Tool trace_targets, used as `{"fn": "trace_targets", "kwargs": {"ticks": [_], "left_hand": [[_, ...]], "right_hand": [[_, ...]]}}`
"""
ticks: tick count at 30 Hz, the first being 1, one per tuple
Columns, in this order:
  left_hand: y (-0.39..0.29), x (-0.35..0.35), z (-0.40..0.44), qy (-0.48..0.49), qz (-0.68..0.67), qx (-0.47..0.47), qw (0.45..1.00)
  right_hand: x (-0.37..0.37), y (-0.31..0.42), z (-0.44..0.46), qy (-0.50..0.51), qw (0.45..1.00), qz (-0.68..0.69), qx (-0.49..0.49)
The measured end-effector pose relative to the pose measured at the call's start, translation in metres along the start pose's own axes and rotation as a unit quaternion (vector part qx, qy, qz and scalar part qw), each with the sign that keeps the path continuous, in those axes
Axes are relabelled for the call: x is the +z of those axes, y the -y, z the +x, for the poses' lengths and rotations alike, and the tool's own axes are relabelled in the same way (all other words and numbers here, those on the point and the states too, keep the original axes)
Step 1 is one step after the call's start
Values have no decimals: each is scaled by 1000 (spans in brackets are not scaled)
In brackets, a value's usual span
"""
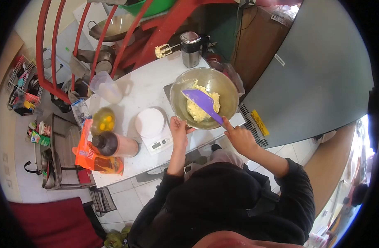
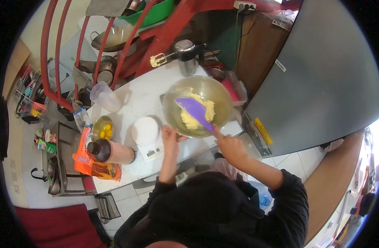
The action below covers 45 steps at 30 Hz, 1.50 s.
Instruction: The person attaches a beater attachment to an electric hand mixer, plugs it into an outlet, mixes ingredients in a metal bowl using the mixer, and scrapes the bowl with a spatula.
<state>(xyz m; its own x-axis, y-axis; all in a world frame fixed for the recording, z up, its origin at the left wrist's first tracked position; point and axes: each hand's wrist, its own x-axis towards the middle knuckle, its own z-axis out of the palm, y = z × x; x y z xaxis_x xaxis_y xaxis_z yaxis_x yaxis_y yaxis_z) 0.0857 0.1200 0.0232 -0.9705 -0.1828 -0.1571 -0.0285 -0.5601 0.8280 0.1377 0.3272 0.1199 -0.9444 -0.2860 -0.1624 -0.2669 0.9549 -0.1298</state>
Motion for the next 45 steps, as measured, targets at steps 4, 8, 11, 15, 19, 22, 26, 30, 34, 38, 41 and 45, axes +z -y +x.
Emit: {"fn": "trace_targets", "kwargs": {"ticks": [4, 8, 11, 15, 19, 22, 26, 30, 34, 38, 41, 45], "left_hand": [[0, 0, 3, 0, -7, -4, 1000], [-3, 3, 1, -3, -9, 0, 1000], [3, -2, 5, -1, -7, 5, 1000], [0, -5, 5, 3, -1, -4, 1000], [-3, -1, 1, -8, -8, -6, 1000], [-2, -3, 3, -8, -2, -1, 1000], [-1, -3, 4, -5, -2, 3, 1000], [-3, -4, 5, -1, -7, -7, 1000], [-1, -11, 13, 4, 1, 0, 1000], [-2, -12, 14, 2, 8, -6, 1000], [-6, -8, 7, -15, 14, -14, 1000], [-6, -9, 11, -4, 25, -9, 1000]], "right_hand": [[-8, -16, -17, 12, 1000, -2, -8], [-26, -33, -31, 33, 999, -2, -7], [-59, -63, -28, 41, 987, 148, -48], [-59, -96, -16, -7, 967, 221, -129], [-116, -63, -27, 132, 955, 265, 27], [-129, -69, -30, 161, 942, 291, 51], [-143, -72, -33, 166, 945, 277, 44], [-145, -76, -35, 159, 949, 269, 45], [-146, -76, -47, 111, 947, 298, 45], [-130, -75, -52, 44, 923, 379, 58], [-57, -88, -36, -28, 890, 454, 3], [20, -71, -22, -151, 931, 329, -35]]}}
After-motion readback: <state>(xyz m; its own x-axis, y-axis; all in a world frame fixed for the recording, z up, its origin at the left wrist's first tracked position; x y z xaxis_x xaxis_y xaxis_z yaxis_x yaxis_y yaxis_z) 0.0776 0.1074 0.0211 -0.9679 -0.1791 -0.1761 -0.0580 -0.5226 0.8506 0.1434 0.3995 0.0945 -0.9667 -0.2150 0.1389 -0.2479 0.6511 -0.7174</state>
